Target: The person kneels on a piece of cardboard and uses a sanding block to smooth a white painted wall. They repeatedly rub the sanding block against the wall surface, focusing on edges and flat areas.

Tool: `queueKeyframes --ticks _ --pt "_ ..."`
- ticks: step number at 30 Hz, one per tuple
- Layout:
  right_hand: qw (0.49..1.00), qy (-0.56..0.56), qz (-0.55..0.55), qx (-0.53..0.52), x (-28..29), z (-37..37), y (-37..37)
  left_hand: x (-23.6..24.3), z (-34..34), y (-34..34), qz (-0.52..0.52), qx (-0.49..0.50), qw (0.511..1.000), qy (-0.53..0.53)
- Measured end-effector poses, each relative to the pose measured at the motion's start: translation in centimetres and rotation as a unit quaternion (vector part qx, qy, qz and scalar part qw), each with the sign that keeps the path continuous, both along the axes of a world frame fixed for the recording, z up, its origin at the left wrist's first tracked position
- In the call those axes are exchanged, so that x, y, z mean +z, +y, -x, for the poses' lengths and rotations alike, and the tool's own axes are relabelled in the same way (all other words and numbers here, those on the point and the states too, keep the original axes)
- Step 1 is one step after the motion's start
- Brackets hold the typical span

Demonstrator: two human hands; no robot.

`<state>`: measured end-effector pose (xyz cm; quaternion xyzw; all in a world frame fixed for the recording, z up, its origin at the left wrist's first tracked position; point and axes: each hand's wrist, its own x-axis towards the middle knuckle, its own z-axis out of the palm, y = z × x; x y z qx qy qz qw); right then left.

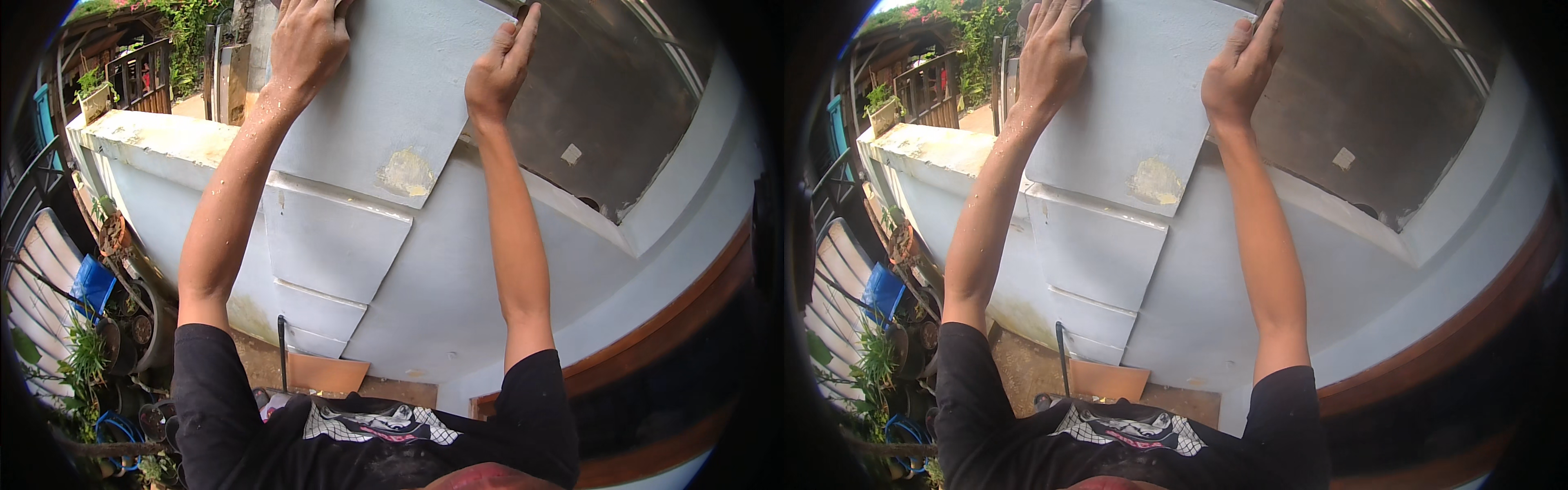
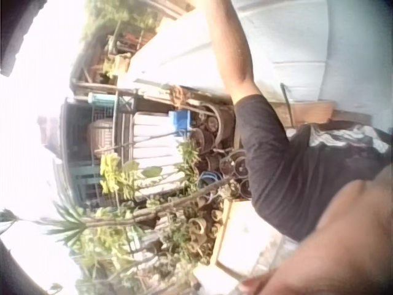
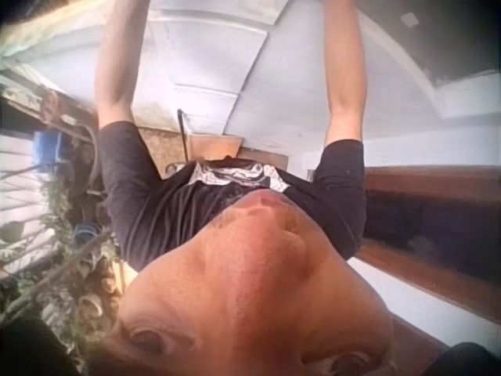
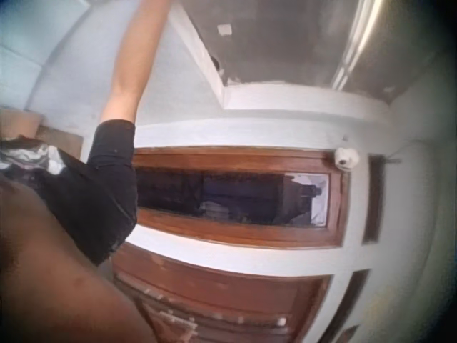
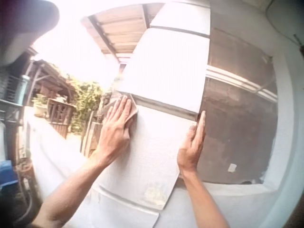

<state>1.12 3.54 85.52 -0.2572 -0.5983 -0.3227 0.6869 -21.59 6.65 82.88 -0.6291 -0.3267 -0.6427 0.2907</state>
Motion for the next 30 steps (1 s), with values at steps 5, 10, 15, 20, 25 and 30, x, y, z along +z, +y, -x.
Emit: queueKeyframes --ticks 5,10,15,20,25,30 --pt "0.995 0.039 -0.008 0.094 0.1 -0.1 0.0 -3.3 -9.8 -2.6 -0.046 -0.122 0.987 0.095" --pt "0.991 0.052 0.009 0.126 -1.7 -3.0 -2.6 -0.5 -8.7 -2.3 -0.050 -0.102 0.993 0.042" --pt "0.996 0.005 0.073 -0.057 -7.1 -8.9 -6.4 -1.9 -12.2 -4.1 -0.059 -0.156 0.977 0.131" --pt "0.990 0.018 0.103 -0.095 -8.4 -9.3 -4.6 -2.0 -13.3 -4.8 -0.046 -0.146 0.980 0.124" --pt "0.990 -0.009 0.069 -0.123 -8.7 -9.6 -4.0 -0.8 -13.3 -4.7 -0.055 -0.137 0.974 0.173" --pt "0.992 -0.002 0.064 -0.109 -9.2 -8.8 -4.4 -5.6 -13.8 -4.2 -0.063 -0.124 0.978 0.157"
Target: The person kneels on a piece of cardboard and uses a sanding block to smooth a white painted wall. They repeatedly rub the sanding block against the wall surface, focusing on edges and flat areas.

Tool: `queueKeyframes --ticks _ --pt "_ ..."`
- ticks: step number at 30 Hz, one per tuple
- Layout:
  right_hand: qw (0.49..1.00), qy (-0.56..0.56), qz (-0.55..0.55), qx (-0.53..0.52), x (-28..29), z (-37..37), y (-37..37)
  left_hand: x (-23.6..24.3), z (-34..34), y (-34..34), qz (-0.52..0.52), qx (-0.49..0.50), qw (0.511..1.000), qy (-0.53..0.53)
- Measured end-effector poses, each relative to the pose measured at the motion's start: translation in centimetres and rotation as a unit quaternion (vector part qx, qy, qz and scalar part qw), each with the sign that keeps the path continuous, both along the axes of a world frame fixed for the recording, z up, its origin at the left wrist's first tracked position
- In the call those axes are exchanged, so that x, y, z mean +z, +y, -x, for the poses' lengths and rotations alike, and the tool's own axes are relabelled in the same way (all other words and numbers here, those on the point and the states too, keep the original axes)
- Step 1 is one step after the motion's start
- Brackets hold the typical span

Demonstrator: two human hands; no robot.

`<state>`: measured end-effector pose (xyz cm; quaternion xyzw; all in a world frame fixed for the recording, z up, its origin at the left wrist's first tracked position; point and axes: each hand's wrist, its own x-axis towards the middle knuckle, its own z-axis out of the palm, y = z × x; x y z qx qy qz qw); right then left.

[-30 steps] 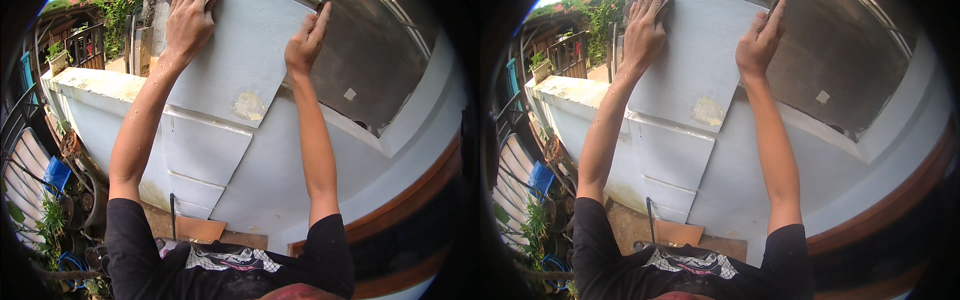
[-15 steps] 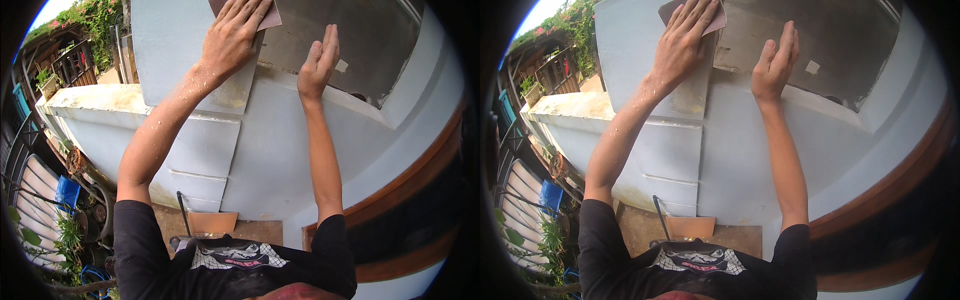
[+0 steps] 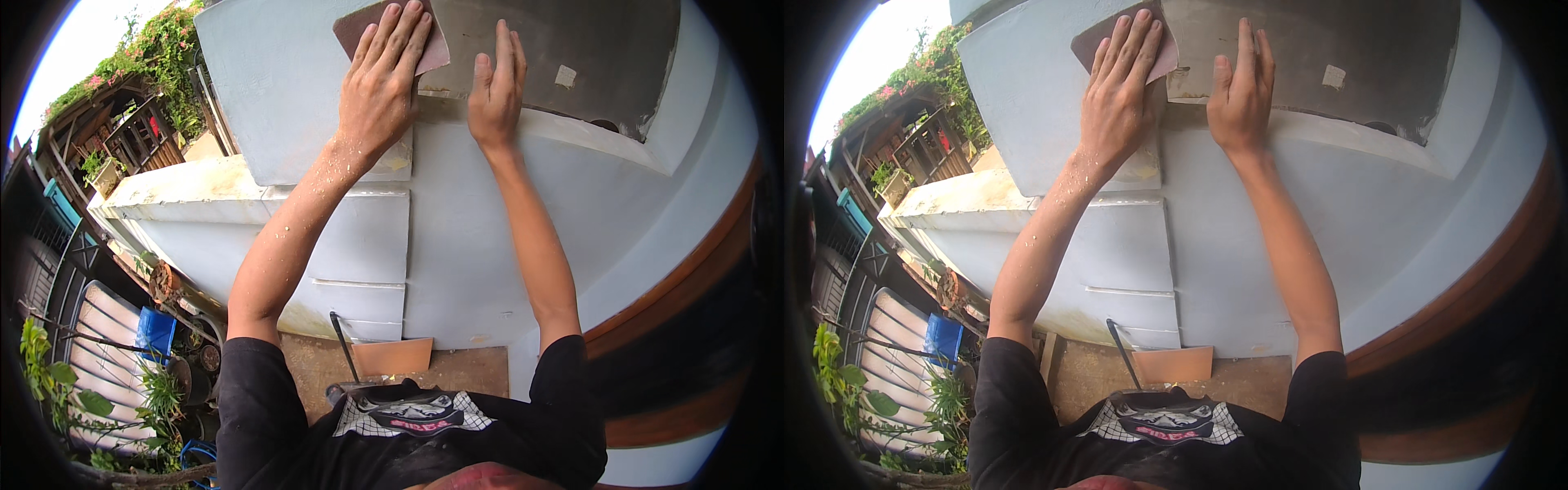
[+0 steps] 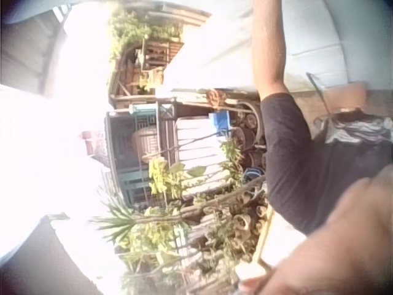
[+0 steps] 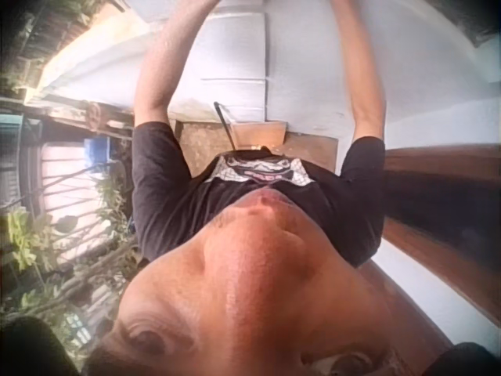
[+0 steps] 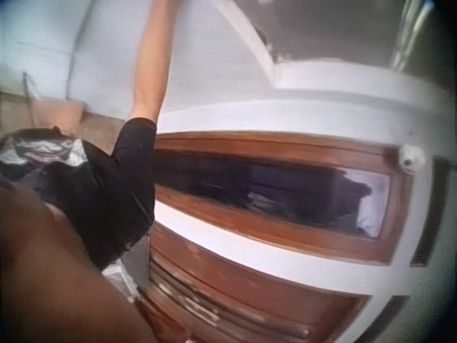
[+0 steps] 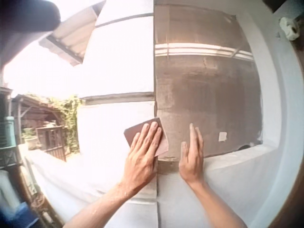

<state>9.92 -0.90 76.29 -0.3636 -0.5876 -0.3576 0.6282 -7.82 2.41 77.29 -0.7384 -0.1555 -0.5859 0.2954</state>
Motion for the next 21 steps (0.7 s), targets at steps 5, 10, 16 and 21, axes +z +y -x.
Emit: queueKeyframes --ticks 5,10,16,21 --pt "0.999 0.015 -0.026 0.014 0.6 0.8 -0.7 6.5 0.4 -0.9 -0.023 -0.037 0.999 -0.020" --pt "0.996 0.038 -0.041 0.065 -1.1 4.1 -1.4 -5.4 1.8 0.2 0.055 0.011 0.998 0.018" --pt "0.985 0.050 -0.017 0.161 0.6 6.5 -0.9 5.2 2.6 0.9 0.001 -0.003 1.000 -0.005" --pt "0.981 0.082 -0.023 0.173 3.7 9.0 1.2 -8.0 5.5 1.8 0.096 0.058 0.993 0.024"
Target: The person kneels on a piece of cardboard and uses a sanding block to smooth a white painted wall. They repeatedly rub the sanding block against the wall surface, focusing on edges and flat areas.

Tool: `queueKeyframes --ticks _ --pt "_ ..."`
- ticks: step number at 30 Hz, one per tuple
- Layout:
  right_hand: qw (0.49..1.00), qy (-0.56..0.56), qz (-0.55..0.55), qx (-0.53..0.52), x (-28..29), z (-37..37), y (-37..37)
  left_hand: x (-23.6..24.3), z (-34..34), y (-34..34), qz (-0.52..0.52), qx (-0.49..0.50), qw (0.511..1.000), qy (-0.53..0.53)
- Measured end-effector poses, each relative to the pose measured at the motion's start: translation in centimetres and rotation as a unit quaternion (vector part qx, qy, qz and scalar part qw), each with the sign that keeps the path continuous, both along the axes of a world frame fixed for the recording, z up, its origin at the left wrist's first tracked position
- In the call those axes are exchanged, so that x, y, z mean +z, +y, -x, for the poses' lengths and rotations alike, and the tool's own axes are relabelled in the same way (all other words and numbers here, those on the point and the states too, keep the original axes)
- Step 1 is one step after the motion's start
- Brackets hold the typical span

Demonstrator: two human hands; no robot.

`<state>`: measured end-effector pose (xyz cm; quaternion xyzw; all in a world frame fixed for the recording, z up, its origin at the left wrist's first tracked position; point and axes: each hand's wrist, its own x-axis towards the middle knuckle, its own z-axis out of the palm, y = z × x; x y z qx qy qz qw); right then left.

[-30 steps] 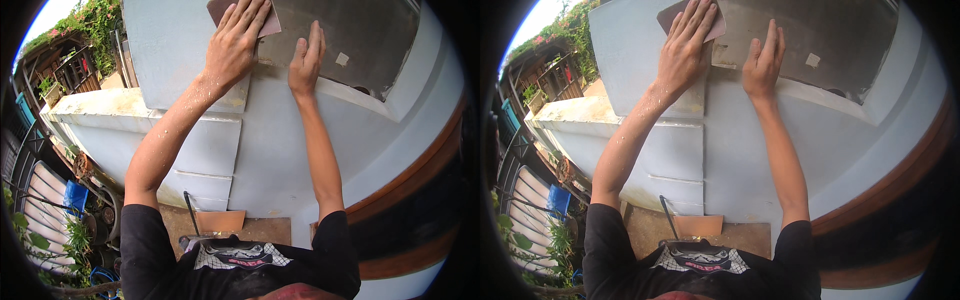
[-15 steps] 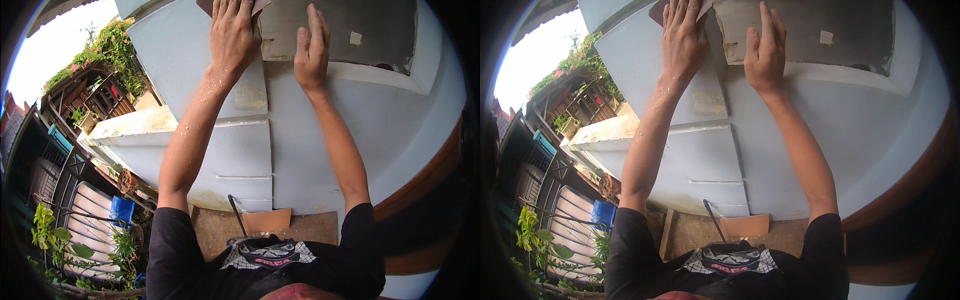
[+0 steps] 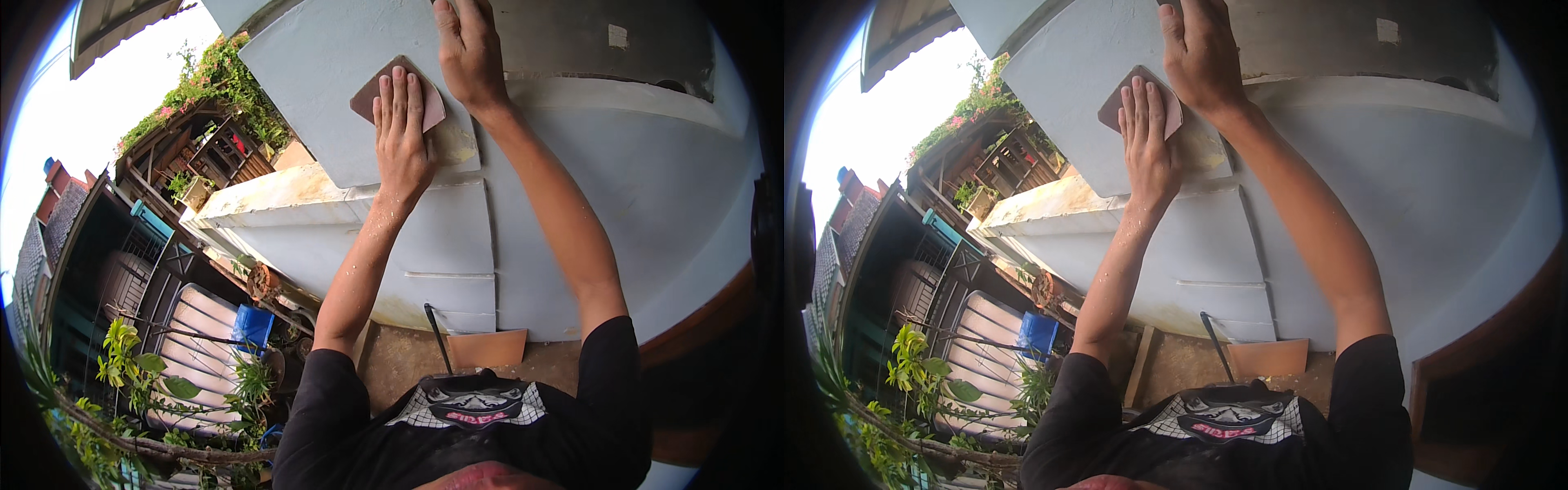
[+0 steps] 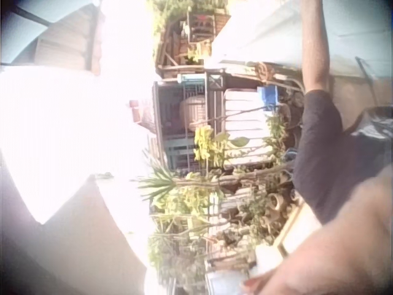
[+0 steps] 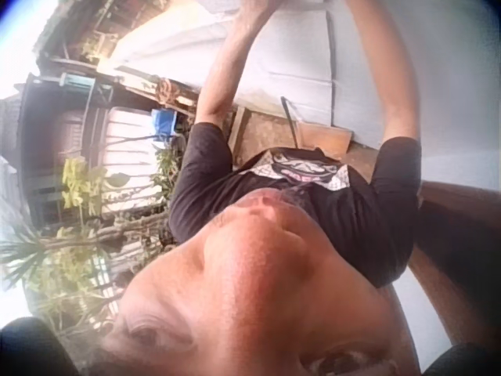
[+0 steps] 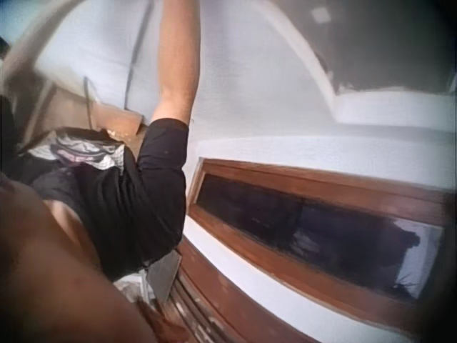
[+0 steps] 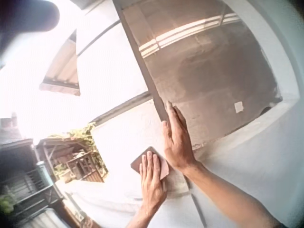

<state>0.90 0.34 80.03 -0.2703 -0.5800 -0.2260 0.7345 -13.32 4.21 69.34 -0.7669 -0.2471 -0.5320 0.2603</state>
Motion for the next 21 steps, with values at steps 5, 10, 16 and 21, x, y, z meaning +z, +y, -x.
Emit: queueKeyframes --ticks 5,10,16,21 --pt "1.000 0.010 -0.017 0.008 0.1 0.1 1.9 8.6 2.5 1.6 -0.033 -0.014 0.996 -0.075" --pt "1.000 -0.018 -0.023 0.001 -0.3 1.5 1.5 -2.4 4.1 1.5 0.022 0.030 0.997 -0.061" --pt "0.996 -0.031 -0.065 -0.050 -0.1 0.4 2.5 5.0 5.6 2.7 -0.009 -0.005 0.993 -0.116" --pt "0.997 -0.046 -0.047 -0.043 0.2 0.8 1.6 -3.6 3.4 0.5 0.055 0.007 0.997 -0.062"
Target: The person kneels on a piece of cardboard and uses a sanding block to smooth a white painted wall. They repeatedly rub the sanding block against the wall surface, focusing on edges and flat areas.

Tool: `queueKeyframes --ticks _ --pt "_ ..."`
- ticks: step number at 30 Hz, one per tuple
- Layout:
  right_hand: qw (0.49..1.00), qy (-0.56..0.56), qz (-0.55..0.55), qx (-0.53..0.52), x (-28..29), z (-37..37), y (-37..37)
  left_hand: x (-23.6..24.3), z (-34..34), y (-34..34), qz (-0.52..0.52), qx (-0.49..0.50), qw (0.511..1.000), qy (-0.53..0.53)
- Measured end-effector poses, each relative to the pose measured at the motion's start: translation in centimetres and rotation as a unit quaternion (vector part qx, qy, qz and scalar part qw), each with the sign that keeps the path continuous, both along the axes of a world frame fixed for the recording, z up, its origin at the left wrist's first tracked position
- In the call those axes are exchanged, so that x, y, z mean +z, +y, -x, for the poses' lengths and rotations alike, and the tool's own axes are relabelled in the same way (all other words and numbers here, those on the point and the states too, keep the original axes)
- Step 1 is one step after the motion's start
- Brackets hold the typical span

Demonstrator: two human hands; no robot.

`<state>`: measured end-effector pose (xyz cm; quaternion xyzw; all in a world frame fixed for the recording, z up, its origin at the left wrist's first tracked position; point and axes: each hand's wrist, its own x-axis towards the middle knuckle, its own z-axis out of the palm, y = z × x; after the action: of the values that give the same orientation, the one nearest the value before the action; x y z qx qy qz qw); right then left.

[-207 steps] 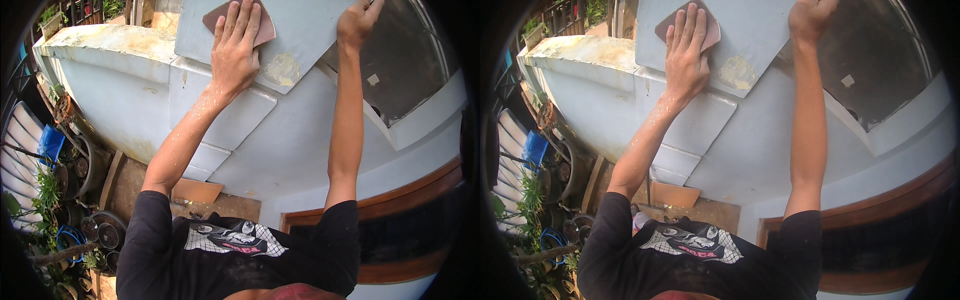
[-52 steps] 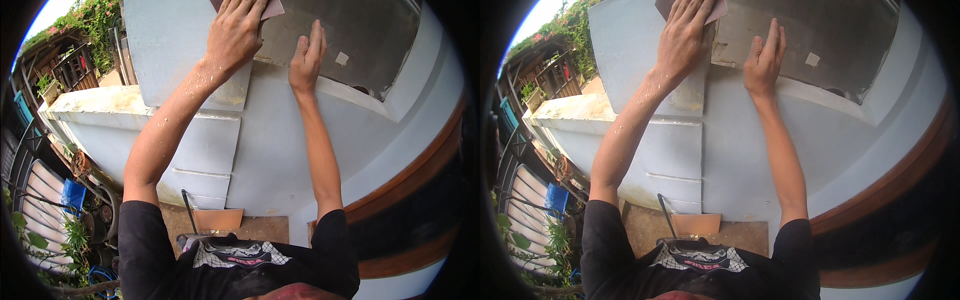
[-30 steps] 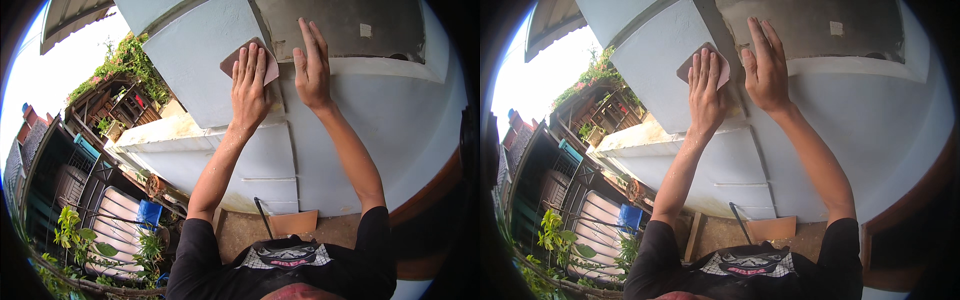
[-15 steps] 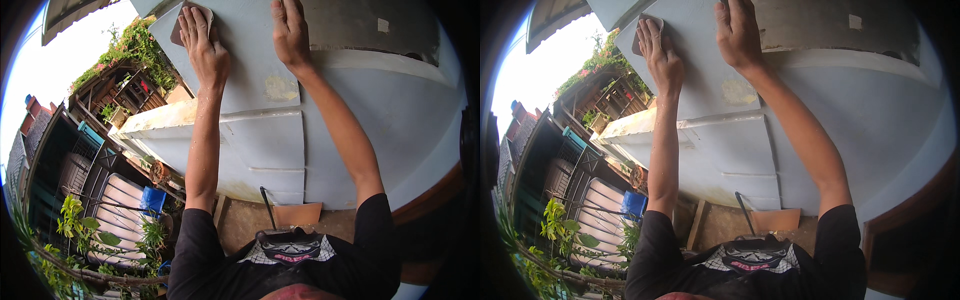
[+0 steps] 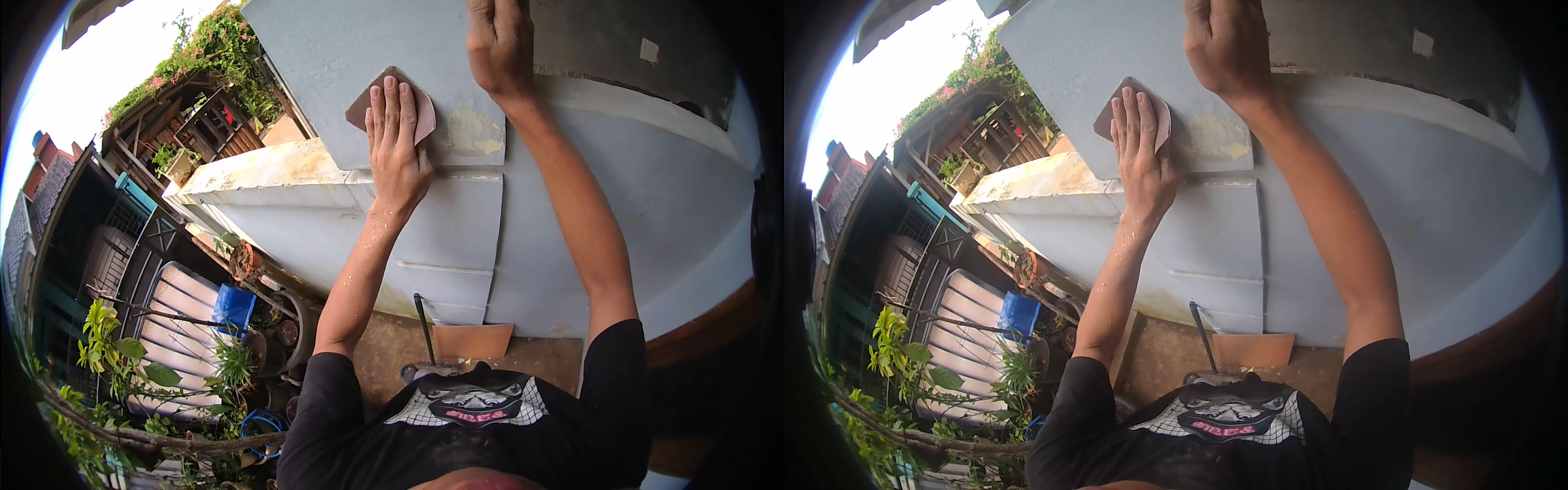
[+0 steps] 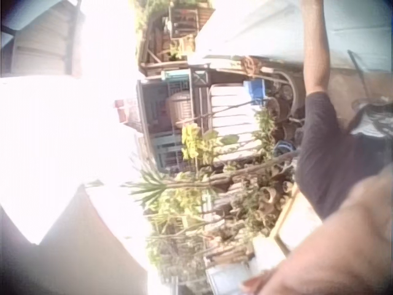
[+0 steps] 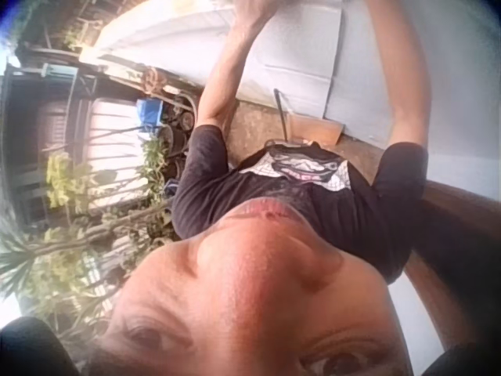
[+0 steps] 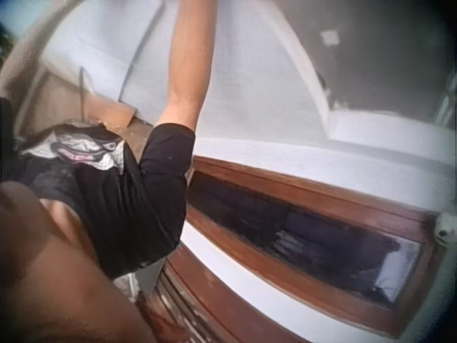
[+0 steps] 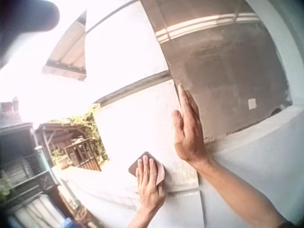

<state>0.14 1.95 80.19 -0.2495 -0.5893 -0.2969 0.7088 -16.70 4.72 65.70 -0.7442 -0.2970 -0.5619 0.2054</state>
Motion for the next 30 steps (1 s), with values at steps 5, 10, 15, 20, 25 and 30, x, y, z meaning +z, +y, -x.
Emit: queueKeyframes --ticks 5,10,15,20,25,30 --pt "1.000 0.016 -0.013 -0.012 -0.7 0.2 0.6 5.9 0.5 0.5 -0.015 -0.028 0.998 -0.056" --pt "1.000 0.010 0.000 -0.005 -0.5 0.0 0.1 -2.6 -3.5 -3.1 0.025 -0.026 0.999 0.033" --pt "0.999 0.036 0.009 0.001 -2.8 0.5 -1.8 3.6 -3.0 -2.1 0.014 -0.050 0.999 0.001" --pt "0.999 0.052 -0.003 -0.004 -5.2 -1.4 -2.5 -6.5 -6.5 -2.6 0.042 -0.039 0.994 0.089" --pt "0.993 0.114 0.034 -0.013 -6.6 -2.6 -5.6 0.0 -6.3 -3.2 0.046 -0.051 0.997 0.026" --pt "0.992 0.108 0.013 -0.067 -10.2 -4.9 -6.9 -9.5 -5.1 -4.0 0.094 -0.032 0.984 0.147"
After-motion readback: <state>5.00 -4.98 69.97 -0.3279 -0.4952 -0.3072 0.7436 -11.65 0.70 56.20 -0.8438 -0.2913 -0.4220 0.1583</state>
